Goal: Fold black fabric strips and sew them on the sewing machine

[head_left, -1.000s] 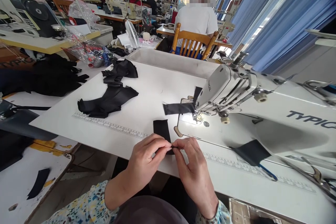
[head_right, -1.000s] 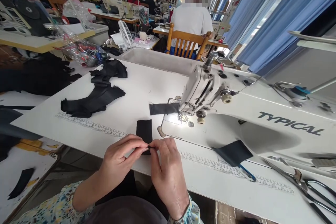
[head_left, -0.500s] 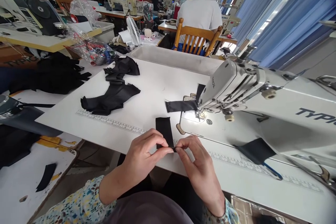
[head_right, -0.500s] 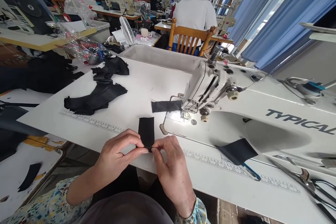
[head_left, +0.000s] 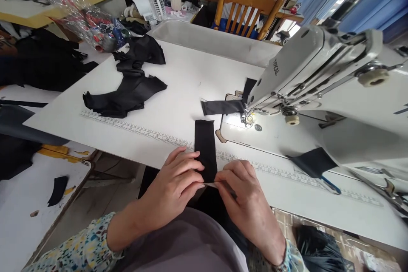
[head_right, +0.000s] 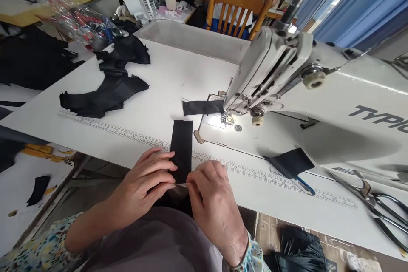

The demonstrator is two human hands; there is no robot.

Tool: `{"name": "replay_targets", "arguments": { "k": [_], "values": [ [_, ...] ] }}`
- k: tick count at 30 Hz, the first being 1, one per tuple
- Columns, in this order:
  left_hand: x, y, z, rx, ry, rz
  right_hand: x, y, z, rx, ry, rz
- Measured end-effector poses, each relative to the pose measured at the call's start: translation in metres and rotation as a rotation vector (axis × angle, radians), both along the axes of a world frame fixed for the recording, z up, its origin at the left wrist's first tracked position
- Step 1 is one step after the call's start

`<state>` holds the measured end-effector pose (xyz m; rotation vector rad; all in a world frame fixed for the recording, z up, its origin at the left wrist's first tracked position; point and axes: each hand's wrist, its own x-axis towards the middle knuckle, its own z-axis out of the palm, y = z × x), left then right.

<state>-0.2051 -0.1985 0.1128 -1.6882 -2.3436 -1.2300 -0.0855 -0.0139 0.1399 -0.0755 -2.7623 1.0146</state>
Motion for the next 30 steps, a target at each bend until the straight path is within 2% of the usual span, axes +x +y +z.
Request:
{"name": "replay_targets", "arguments": {
  "k": [10,19,30],
  "values": [
    [0.002,0.008,0.007,0.004,-0.139,0.147,-0.005,0.0,0.0,0.076,-0.015,-0.046],
    [0.002,0.01,0.013,-0.051,-0.166,0.146,-0.01,0.001,-0.002,0.107,0.021,-0.083],
    [0.001,0.016,0.01,-0.056,-0.13,0.193,-0.014,0.003,-0.002,0.122,0.003,-0.093]
  ]
}}
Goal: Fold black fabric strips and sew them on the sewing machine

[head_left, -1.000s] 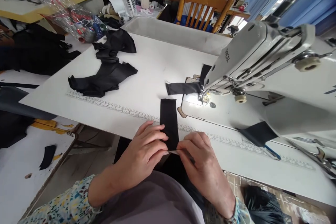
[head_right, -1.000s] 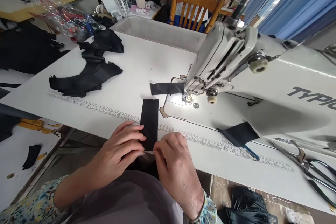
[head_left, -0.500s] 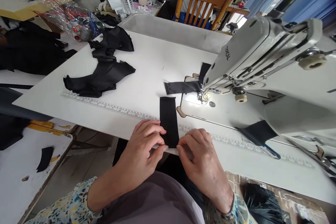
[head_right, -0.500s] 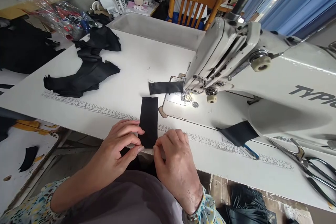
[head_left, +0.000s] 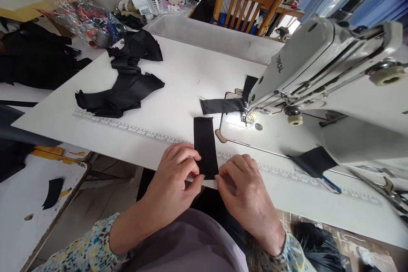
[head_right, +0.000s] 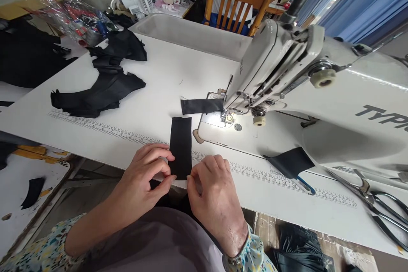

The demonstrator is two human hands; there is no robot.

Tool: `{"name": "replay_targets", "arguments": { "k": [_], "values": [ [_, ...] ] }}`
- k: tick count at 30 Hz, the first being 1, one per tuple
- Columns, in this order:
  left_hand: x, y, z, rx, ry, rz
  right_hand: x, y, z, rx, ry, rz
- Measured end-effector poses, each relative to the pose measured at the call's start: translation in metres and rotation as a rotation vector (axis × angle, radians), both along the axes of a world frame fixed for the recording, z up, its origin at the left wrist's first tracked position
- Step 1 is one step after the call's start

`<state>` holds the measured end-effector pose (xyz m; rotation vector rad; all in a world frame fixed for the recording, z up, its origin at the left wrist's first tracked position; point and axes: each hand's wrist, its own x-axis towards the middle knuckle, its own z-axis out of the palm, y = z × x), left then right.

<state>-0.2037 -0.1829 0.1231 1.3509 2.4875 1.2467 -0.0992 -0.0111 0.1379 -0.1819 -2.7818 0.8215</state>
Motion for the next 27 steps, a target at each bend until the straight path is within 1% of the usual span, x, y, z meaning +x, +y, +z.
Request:
{"name": "replay_targets", "arguments": {
  "k": [8,13,16,22,24,27],
  "values": [
    [-0.002,0.004,0.002,-0.038,0.008,0.002,-0.002,0.002,0.0,0.01,-0.022,0.002],
    [-0.004,0.003,0.005,-0.093,-0.004,-0.038,-0.004,0.003,0.0,-0.004,-0.054,0.008],
    [-0.011,0.002,0.008,-0.106,0.026,-0.132,-0.005,0.004,0.001,-0.022,-0.077,0.013],
    [-0.038,0.003,0.012,-0.114,0.125,-0.44,-0.007,0.006,0.002,-0.062,-0.11,0.005],
    [-0.046,0.003,0.011,-0.117,0.159,-0.501,-0.007,0.007,0.004,-0.074,-0.119,0.011],
    [-0.053,0.001,0.009,-0.11,0.188,-0.537,-0.008,0.007,0.006,-0.08,-0.13,0.02]
  ]
}}
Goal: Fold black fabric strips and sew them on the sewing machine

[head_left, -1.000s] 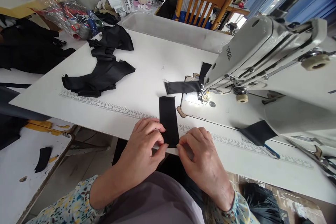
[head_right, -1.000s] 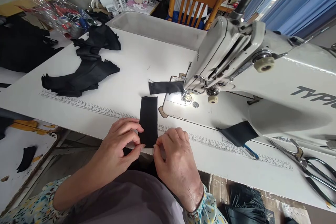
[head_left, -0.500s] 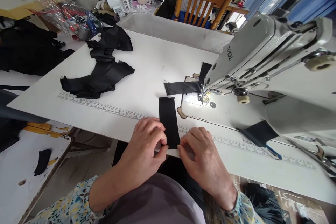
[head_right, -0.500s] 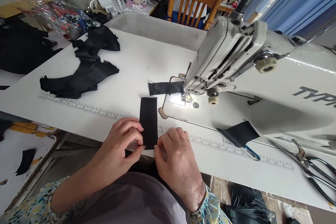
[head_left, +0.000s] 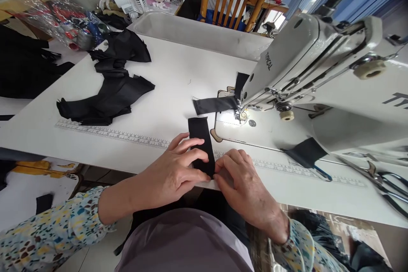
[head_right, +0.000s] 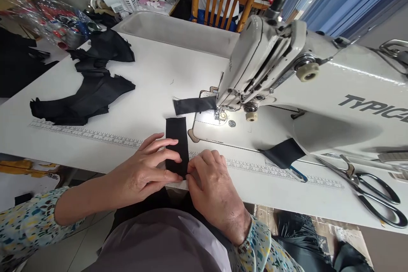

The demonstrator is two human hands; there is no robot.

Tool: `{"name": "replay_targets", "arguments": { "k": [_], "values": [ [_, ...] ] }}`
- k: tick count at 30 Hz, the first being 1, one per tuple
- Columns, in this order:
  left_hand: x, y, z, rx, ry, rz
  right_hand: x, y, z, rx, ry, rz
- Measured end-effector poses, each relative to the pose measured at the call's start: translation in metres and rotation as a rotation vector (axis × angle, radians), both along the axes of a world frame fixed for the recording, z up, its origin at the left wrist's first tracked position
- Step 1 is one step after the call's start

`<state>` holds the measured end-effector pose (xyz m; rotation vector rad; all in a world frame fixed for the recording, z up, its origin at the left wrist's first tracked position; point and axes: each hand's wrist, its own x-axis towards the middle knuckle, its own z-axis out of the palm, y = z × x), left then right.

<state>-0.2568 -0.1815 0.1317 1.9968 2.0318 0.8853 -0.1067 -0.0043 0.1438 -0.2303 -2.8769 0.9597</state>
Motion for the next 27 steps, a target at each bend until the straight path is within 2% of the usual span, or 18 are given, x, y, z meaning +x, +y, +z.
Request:
{"name": "replay_targets", "arguments": {
  "k": [5,9,14,17,21,27],
  "values": [
    [-0.008,-0.01,-0.001,0.038,0.032,-0.064,-0.001,0.0,0.002,-0.003,-0.016,0.002],
    [-0.02,-0.009,0.013,-0.005,0.085,-0.169,-0.001,0.002,0.002,-0.003,-0.029,0.008],
    [-0.037,0.02,0.042,-0.163,0.17,-0.379,-0.001,0.003,0.001,-0.008,-0.049,0.016],
    [-0.045,0.04,0.05,-0.238,0.155,-0.489,-0.002,0.003,0.001,-0.012,-0.051,0.009],
    [-0.049,0.052,0.045,-0.255,0.074,-0.502,-0.002,0.003,0.001,-0.01,-0.037,0.0],
    [-0.048,0.052,0.033,-0.23,0.004,-0.492,-0.002,0.003,-0.001,0.011,-0.03,-0.003]
  ]
}}
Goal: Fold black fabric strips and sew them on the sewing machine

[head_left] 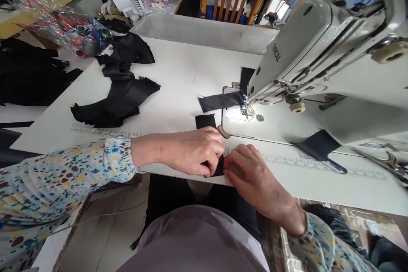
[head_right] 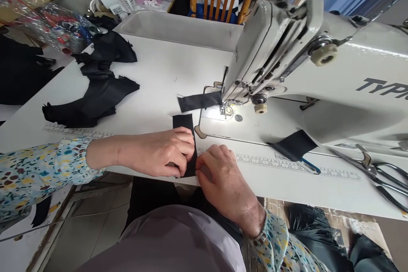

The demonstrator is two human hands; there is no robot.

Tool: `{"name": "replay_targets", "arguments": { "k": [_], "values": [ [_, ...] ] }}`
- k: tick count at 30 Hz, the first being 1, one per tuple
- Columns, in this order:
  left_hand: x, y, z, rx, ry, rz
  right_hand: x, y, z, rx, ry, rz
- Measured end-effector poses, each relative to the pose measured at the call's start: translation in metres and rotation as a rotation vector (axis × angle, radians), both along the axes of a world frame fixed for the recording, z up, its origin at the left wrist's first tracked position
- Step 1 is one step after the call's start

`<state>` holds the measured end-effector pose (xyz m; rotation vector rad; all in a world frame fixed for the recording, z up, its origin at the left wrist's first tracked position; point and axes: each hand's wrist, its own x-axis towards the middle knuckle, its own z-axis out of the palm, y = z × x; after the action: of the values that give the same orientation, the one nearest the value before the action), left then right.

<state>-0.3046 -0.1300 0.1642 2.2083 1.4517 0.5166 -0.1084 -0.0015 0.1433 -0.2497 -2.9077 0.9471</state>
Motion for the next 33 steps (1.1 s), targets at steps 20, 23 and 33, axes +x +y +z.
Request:
{"name": "replay_targets", "arguments": {
  "k": [20,23,33],
  "values": [
    [0.004,-0.002,-0.011,0.287,0.081,-0.062,0.009,0.027,0.01,-0.211,0.088,-0.187],
    [0.014,0.004,-0.02,0.409,0.167,0.138,0.023,0.041,0.014,-0.075,0.159,-0.214],
    [0.035,0.056,-0.028,0.534,0.313,0.445,0.012,0.064,0.001,0.248,0.177,-0.053]
  ]
}}
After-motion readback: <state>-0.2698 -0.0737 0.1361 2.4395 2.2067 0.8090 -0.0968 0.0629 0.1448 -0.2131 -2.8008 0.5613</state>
